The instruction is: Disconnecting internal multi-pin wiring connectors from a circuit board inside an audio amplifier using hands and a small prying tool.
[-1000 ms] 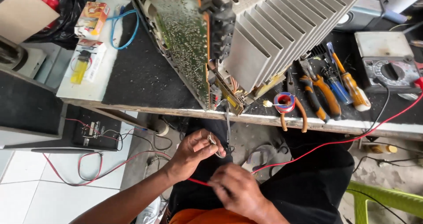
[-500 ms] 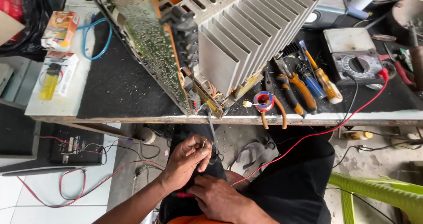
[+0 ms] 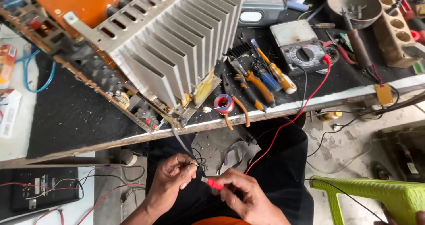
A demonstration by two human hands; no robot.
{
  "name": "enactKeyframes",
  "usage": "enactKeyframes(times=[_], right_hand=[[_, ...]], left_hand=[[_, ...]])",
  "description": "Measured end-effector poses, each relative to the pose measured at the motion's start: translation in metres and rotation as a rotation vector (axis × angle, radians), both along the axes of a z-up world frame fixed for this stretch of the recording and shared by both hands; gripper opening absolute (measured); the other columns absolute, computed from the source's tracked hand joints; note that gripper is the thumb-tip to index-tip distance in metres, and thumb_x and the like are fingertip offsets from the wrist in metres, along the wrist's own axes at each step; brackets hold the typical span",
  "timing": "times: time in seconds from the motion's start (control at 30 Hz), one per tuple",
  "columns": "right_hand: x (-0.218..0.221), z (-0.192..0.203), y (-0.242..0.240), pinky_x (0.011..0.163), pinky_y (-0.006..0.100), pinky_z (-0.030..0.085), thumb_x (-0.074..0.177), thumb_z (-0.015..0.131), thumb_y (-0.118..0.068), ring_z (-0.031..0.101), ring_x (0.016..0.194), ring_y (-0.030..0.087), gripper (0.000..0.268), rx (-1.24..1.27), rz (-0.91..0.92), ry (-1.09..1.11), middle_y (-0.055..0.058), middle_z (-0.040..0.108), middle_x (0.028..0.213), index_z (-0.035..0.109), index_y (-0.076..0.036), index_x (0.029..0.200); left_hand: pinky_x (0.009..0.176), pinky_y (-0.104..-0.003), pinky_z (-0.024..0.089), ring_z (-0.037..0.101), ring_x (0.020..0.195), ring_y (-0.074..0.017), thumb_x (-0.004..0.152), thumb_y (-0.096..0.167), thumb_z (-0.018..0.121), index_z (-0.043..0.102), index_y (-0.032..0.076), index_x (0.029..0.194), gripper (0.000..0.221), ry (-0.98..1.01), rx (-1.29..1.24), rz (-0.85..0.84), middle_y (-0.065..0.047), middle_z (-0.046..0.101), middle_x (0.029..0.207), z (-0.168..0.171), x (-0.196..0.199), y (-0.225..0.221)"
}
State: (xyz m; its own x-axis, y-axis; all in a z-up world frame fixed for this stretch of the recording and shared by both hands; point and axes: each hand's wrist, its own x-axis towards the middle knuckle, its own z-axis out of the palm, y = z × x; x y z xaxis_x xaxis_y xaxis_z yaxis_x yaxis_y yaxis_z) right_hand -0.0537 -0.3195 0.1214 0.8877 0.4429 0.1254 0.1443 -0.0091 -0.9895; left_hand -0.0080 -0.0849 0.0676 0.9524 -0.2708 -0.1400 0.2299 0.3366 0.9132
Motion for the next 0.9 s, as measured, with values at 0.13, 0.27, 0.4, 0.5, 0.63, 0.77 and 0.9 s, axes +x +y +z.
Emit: enactKeyframes(times=[0.13, 0.27, 0.4, 0.5, 0.63, 0.77, 0.9], right_hand=[[-0.007, -0.006, 0.001, 0.075, 0.031, 0.055, 0.102, 0.058, -0.015, 0.069, 0.082, 0.021, 0.024, -0.063, -0.331, -0.276, 0.011, 0.069, 0.097, 0.068, -0.001, 0.119], [-0.012, -0.013, 0.002, 0.069, 0.026, 0.052, 0.099, 0.064, -0.016, 0.065, 0.075, 0.014, 0.022, -0.18, -0.567, -0.283, 0.007, 0.068, 0.092, 0.072, -0.004, 0.114], [-0.014, -0.013, 0.007, 0.059, 0.022, 0.054, 0.097, 0.065, -0.016, 0.063, 0.06, 0.011, 0.022, -0.178, -0.575, -0.293, 0.007, 0.069, 0.092, 0.072, -0.004, 0.113], [-0.009, -0.011, 0.012, 0.07, 0.028, 0.055, 0.097, 0.064, -0.014, 0.069, 0.078, 0.018, 0.017, -0.195, -0.562, -0.377, 0.009, 0.071, 0.09, 0.071, -0.001, 0.106], [-0.001, -0.038, -0.001, 0.072, 0.031, 0.051, 0.091, 0.062, -0.011, 0.067, 0.076, 0.02, 0.016, -0.394, -0.56, -0.149, 0.007, 0.07, 0.091, 0.067, -0.007, 0.106], [0.034, -0.127, -0.029, 0.054, 0.059, 0.051, 0.083, 0.061, -0.018, 0.067, 0.075, 0.043, 0.016, -1.186, -0.423, -0.156, 0.007, 0.065, 0.092, 0.059, -0.015, 0.098], [0.081, -0.226, -0.023, 0.042, 0.044, 0.055, 0.078, 0.069, -0.003, 0.073, 0.063, 0.028, 0.03, -1.544, -0.091, -0.236, 0.006, 0.064, 0.101, 0.072, -0.018, 0.104]], left_hand=[[0.051, -0.026, 0.036, 0.041, 0.051, -0.0114, 0.093, 0.012, 0.071, 0.072, -0.001, 0.099, 0.015, 0.015, -0.022, -0.036, -0.011, 0.066, 0.071, 0.008, -0.001, -0.015], [0.048, -0.023, 0.034, 0.043, 0.052, -0.0101, 0.092, 0.01, 0.072, 0.069, -0.002, 0.101, 0.015, 0.004, -0.061, -0.004, -0.012, 0.064, 0.071, 0.011, 0.004, -0.026], [0.049, -0.022, 0.038, 0.049, 0.058, -0.0101, 0.093, 0.011, 0.073, 0.071, 0.001, 0.101, 0.013, -0.021, -0.093, -0.025, -0.01, 0.065, 0.075, 0.016, 0.003, -0.025], [0.049, -0.023, 0.04, 0.051, 0.058, -0.0107, 0.094, 0.011, 0.072, 0.072, 0.0, 0.104, 0.015, -0.061, -0.078, -0.027, -0.011, 0.069, 0.078, 0.017, 0.005, -0.028], [0.052, -0.024, 0.034, 0.04, 0.055, -0.0089, 0.094, 0.01, 0.073, 0.066, 0.004, 0.098, 0.011, -0.013, -0.152, -0.027, -0.005, 0.06, 0.075, 0.006, 0.004, -0.034], [0.057, -0.025, 0.034, 0.043, 0.067, -0.009, 0.092, 0.009, 0.074, 0.061, 0.009, 0.095, 0.014, 0.134, -0.02, -0.034, 0.0, 0.056, 0.079, -0.018, 0.006, -0.037], [0.055, -0.026, 0.029, 0.036, 0.06, -0.0102, 0.094, 0.019, 0.07, 0.062, 0.008, 0.093, 0.014, 0.093, 0.0, -0.066, -0.003, 0.051, 0.075, -0.023, -0.004, -0.049]])
